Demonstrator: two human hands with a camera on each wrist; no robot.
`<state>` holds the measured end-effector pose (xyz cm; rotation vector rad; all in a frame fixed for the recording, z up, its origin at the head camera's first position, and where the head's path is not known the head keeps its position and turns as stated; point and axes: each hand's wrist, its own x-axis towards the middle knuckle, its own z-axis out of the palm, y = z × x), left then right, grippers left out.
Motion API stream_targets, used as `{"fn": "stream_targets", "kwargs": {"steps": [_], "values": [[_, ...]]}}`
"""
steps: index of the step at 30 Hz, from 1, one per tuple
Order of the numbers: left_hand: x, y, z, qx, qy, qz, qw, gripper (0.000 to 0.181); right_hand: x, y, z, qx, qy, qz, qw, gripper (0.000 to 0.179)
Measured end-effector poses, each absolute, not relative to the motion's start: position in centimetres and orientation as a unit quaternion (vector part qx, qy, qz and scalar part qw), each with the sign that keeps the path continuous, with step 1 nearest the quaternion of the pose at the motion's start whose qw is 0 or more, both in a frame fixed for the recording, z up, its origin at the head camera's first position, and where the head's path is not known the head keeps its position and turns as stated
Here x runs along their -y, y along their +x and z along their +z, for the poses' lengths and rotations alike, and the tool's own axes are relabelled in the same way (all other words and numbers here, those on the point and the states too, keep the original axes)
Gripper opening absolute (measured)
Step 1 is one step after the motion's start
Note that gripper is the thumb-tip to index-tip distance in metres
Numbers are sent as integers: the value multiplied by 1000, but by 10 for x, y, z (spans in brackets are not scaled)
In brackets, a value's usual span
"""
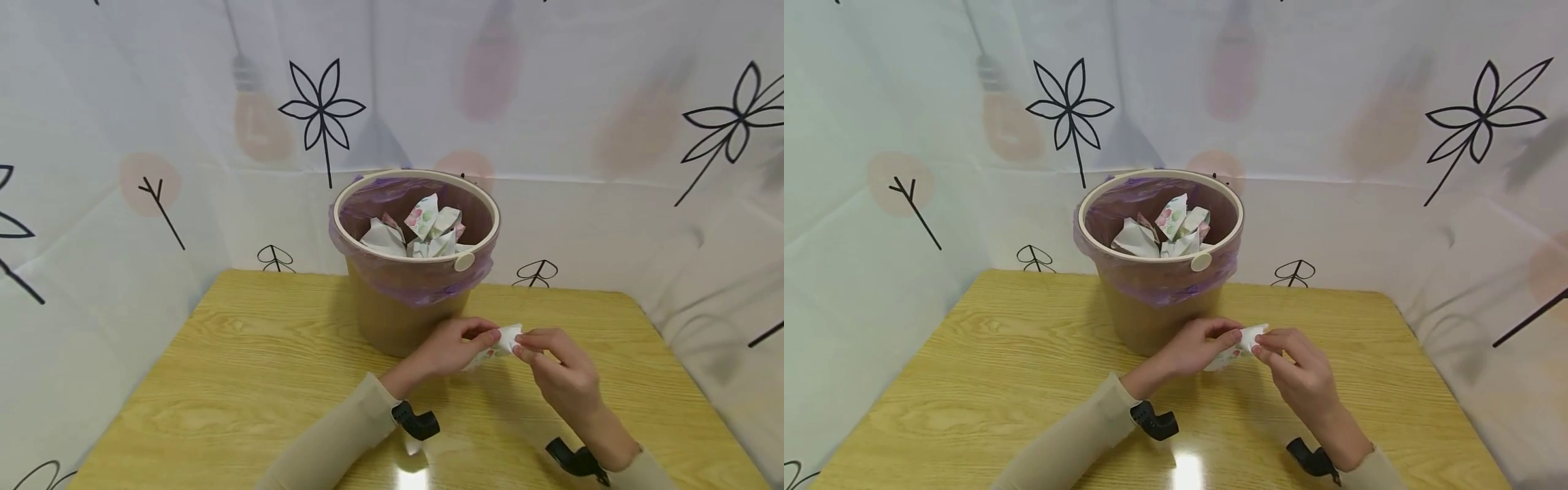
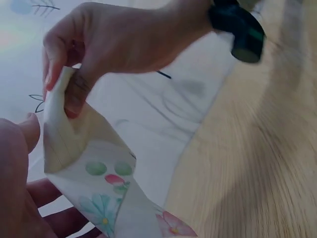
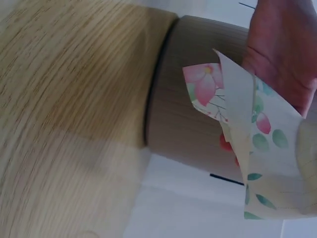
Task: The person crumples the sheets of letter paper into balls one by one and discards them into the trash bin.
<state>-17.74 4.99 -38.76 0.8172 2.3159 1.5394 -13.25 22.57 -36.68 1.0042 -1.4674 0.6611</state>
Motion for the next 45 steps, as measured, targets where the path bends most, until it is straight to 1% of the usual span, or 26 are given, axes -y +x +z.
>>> {"fn": "stream_targets", "kwargs": {"steps": [4, 8, 14, 17, 21, 25, 30, 36, 39, 41, 43, 45], "values": [[-53, -179, -385, -764, 258, 573, 149, 39, -221, -135, -366, 612, 430, 289, 597, 34], [-55, -181, -384, -726, 230, 624, 177, 36, -217, -138, -370, 614, 422, 294, 599, 34], [-56, -178, -385, -706, 210, 654, 171, 33, -222, -138, -379, 641, 418, 292, 574, 29], [-57, -176, -387, -696, 200, 670, 165, 34, -226, -136, -382, 651, 434, 309, 540, 28], [-57, -174, -389, -687, 193, 684, 153, 36, -231, -130, -380, 659, 446, 370, 479, 32], [-58, -173, -392, -686, 196, 688, 131, 36, -236, -127, -383, 701, 400, 389, 444, 37], [-60, -172, -393, -691, 197, 688, 104, 37, -247, -131, -397, 755, 336, 383, 413, 50], [-62, -167, -392, -700, 219, 676, 67, 36, -252, -133, -404, 788, 311, 389, 361, 60], [-63, -165, -392, -705, 225, 670, 54, 33, -253, -132, -406, 806, 302, 393, 325, 58], [-64, -165, -393, -709, 229, 666, 48, 32, -252, -132, -407, 817, 292, 394, 304, 66], [-65, -165, -394, -711, 228, 663, 45, 32, -251, -132, -407, 826, 281, 391, 294, 77], [-66, -165, -396, -715, 227, 660, 39, 33, -250, -132, -408, 830, 266, 398, 286, 79]]}}
